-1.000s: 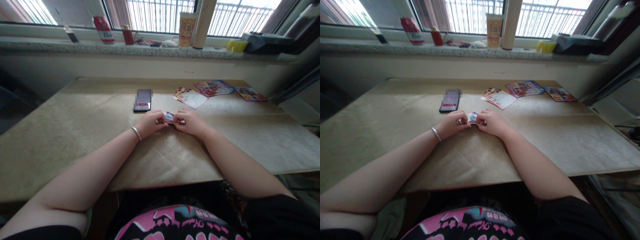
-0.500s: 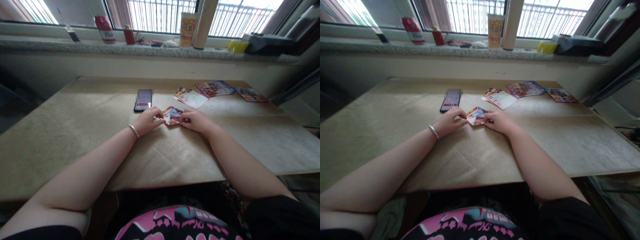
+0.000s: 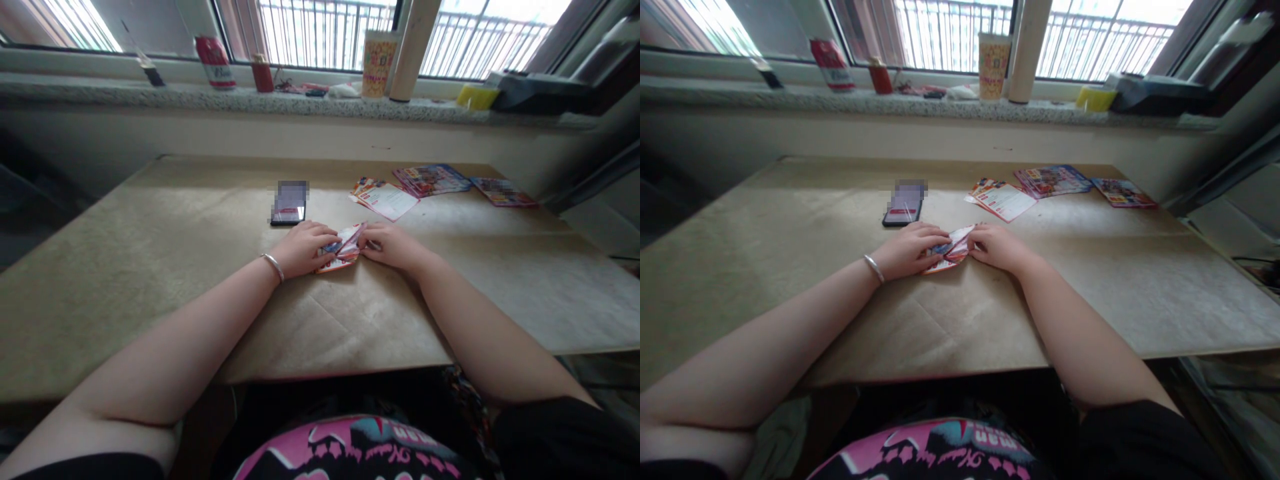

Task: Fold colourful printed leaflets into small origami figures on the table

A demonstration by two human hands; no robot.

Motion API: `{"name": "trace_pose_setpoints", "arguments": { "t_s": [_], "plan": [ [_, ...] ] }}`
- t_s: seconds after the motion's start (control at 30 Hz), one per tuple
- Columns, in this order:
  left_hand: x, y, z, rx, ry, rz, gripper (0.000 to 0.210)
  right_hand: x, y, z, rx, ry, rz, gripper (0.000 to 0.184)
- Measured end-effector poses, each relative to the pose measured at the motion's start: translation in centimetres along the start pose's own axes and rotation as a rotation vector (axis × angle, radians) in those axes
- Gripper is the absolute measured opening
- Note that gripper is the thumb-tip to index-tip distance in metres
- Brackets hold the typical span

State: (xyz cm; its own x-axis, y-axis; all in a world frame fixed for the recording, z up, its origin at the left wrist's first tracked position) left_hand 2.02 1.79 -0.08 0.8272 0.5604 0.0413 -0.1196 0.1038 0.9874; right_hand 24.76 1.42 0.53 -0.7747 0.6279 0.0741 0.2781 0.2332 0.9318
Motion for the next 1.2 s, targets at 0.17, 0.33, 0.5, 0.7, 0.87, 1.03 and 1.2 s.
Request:
{"name": "trace_pose_setpoints", "arguments": {
  "t_s": [0.17, 0.33, 0.5, 0.7, 0.87, 1.03, 1.2],
  "plan": [
    [-0.1, 0.1, 0.3, 0.023, 0.092, -0.044, 0.044, -0.2, 0.1, 0.8, -0.048, -0.054, -0.004, 0.008],
    [-0.1, 0.0, 0.4, 0.021, 0.109, -0.071, 0.046, -0.3, 0.1, 0.4, -0.069, -0.213, -0.037, 0.025],
    [-0.1, 0.1, 0.8, 0.045, 0.119, -0.046, 0.045, -0.1, -0.1, -1.1, -0.093, -0.274, -0.046, 0.053],
    [-0.2, 0.0, 1.2, 0.056, 0.128, -0.037, 0.048, 0.0, -0.7, -1.0, -0.046, -0.218, -0.032, 0.041],
    [-0.1, -0.4, 0.9, 0.01, 0.084, -0.002, 0.051, -0.1, -0.8, -0.3, -0.042, -0.167, 0.003, 0.031],
    [0.0, -0.6, 0.8, -0.017, 0.048, -0.019, 0.05, -0.3, -0.3, -0.2, -0.05, -0.106, 0.042, 0.024],
    [0.1, -0.4, 0.8, -0.035, 0.071, -0.04, 0.046, -0.3, -0.1, -0.5, -0.052, -0.071, 0.022, 0.027]
  ]
}}
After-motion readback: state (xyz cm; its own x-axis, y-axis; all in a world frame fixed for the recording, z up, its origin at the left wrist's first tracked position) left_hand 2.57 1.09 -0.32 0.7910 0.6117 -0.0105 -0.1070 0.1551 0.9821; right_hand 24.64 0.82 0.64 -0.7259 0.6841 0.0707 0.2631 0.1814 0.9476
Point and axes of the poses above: each hand's wrist, its own x-axis towards the middle knuckle, its own y-axis out of the back of the hand, z = x × y, the point moved 2 cm from there along x, towards the middle knuckle, and after that the axes turned 14 degrees about -z, right-handed, at the moved point
